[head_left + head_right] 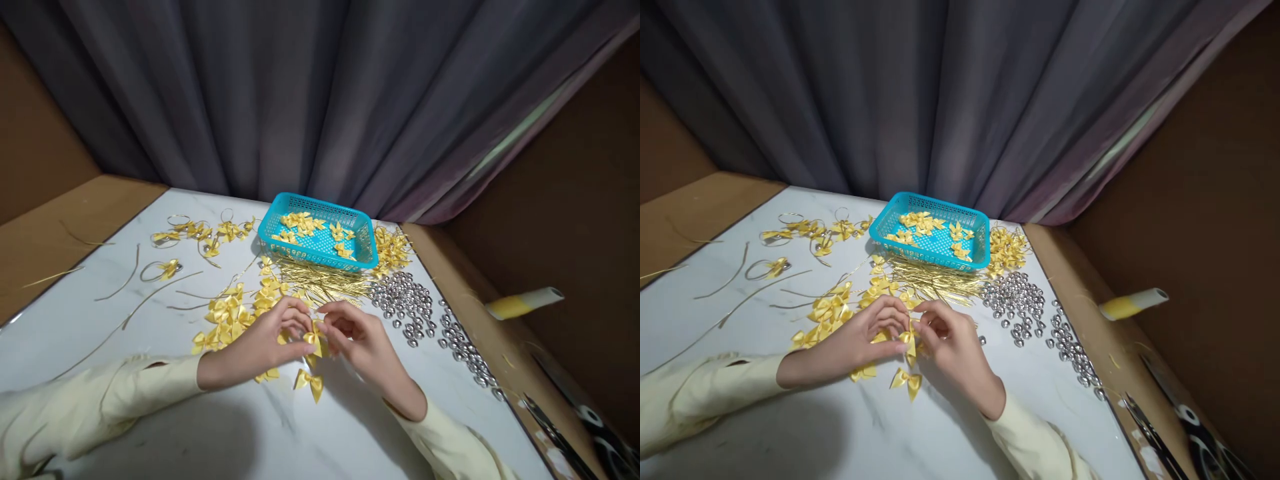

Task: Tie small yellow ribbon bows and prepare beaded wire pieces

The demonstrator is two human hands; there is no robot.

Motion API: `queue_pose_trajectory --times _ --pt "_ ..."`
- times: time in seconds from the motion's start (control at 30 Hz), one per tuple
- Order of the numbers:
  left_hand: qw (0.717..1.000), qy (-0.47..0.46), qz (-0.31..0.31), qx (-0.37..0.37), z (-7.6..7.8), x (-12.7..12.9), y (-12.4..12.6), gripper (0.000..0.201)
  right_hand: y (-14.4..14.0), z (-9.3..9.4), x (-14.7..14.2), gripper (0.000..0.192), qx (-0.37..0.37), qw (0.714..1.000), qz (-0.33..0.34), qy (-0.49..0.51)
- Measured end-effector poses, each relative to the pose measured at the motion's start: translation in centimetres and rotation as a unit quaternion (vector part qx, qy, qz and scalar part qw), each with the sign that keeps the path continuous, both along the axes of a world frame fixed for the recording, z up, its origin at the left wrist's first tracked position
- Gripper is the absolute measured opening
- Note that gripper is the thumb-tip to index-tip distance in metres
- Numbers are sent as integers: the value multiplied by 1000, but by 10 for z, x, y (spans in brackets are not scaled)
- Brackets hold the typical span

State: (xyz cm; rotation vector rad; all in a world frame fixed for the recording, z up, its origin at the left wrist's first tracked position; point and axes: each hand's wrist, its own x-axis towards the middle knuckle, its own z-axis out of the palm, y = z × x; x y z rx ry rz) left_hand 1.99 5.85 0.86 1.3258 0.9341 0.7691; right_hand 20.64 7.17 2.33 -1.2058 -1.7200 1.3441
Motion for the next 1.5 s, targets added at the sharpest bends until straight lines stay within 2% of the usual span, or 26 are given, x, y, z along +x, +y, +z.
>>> queue_pose_trajectory --times 0.1,0.2,0.4,0.53,0.77,0.87,0.97,1.17,1.33,1.5 --pt "997 -47 -7 -53 2 0 0 35 1 4 2 27 -56 998 6 41" --pt "999 -30 -20 -25 11 -4 2 23 3 12 6 27 -97 993 50 53" --pt "995 18 -97 26 27 -13 5 16 1 31 16 16 -19 991 122 -52" --pt "987 41 -140 62 33 -17 8 10 -3 37 18 11 -13 986 156 -59" --pt "952 141 -208 178 40 -21 12 10 -3 36 17 13 -65 980 181 -56" --pt "932 180 -239 204 41 -23 12 10 -4 34 15 22 -122 974 184 -43" --pt "917 217 -251 223 42 -24 10 7 -5 34 14 24 -146 968 197 -46" --pt "909 208 -302 196 45 -21 13 8 -6 29 17 14 -171 949 249 -93" --pt "915 223 -295 164 43 -19 13 11 -3 23 19 21 -232 940 227 -103" --pt "923 193 -284 175 43 -19 11 13 -3 27 15 31 -263 939 204 -86"
